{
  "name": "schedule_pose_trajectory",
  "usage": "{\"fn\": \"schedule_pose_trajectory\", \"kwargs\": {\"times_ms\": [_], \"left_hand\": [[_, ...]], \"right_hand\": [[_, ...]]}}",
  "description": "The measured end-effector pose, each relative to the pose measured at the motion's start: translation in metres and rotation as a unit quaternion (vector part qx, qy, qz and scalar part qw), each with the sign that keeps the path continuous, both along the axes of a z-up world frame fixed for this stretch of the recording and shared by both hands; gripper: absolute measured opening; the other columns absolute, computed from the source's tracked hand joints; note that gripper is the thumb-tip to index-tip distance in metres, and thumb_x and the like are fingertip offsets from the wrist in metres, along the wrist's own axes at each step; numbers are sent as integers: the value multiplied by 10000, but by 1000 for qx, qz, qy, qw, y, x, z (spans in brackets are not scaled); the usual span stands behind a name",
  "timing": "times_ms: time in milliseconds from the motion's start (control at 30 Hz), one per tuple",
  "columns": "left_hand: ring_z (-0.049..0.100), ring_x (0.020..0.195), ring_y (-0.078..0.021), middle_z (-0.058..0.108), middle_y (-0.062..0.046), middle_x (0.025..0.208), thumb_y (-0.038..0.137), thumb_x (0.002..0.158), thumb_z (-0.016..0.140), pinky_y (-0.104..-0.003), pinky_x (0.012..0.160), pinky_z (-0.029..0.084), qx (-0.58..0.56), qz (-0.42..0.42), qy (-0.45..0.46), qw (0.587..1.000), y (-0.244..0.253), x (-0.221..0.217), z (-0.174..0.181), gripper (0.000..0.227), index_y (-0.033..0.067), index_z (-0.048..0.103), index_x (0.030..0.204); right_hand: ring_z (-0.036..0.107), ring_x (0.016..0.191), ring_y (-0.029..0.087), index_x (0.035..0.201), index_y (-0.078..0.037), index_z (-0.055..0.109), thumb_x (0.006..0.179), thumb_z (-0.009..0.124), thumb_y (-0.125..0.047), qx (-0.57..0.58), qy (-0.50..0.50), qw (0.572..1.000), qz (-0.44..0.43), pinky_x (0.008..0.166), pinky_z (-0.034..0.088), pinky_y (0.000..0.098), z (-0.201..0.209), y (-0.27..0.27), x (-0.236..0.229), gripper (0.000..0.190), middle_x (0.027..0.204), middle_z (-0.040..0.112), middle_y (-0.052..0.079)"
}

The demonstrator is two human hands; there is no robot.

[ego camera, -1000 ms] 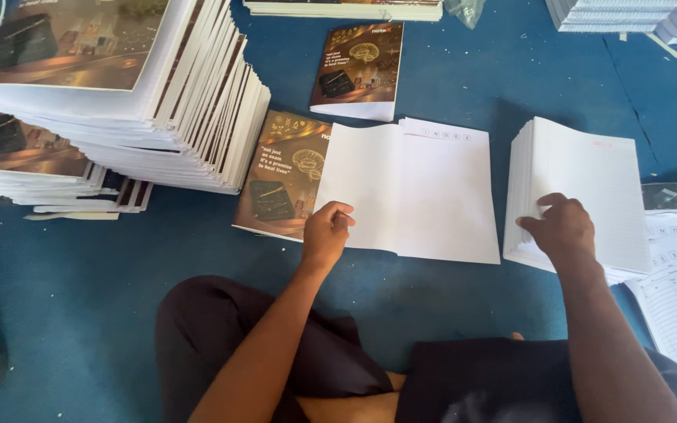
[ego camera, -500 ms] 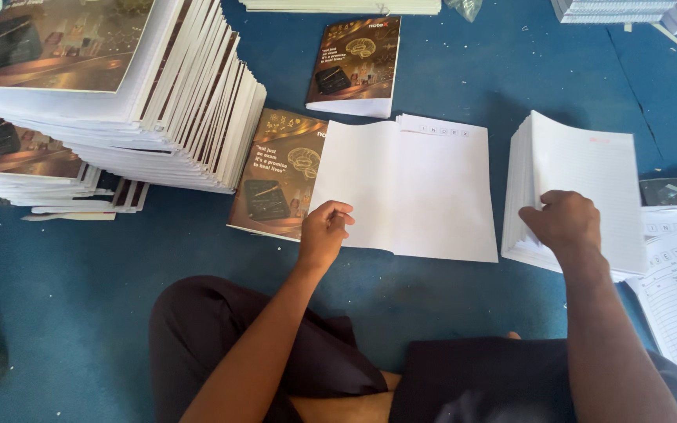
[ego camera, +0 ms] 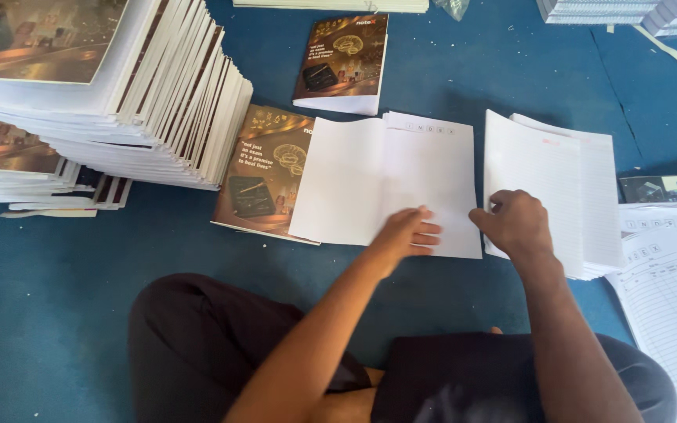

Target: The person inserts loose index pages into a notebook cover and places the assembled notebook onto a stack. This process is repeated multiple times with different sets of pages and covers.

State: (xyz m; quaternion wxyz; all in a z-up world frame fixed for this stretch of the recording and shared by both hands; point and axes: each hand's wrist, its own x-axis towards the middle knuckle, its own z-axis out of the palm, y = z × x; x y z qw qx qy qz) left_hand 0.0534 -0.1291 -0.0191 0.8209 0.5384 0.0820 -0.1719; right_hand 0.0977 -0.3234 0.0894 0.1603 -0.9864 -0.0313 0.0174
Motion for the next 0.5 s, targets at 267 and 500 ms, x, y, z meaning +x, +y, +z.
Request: {"fn": "schedule_pose_trajectory", "kwargs": {"times_ms": [267,500], "left_hand": [[639,1097,-327,570,-261,1271,749,988,265,-474,955,556,-178,-49,104,977,-75,17,4,922,-39,413,1444],[725,974,-314,662,-282,1146,243,1039,536,-430,839,641,-73,-18,37,996,-87,13,8,471,-97,472,1360]], "right_hand": [[737,971,368,1112,-9,769,821,740,-258,90,38,995,14,891,575,424,-10,-9,2,384,1023,755,236],[740,1014,366,1172,-96,802,920,629,-218,85,36,995,-25,941,578,449,-36,-43,31,329,1101,771,201]]}}
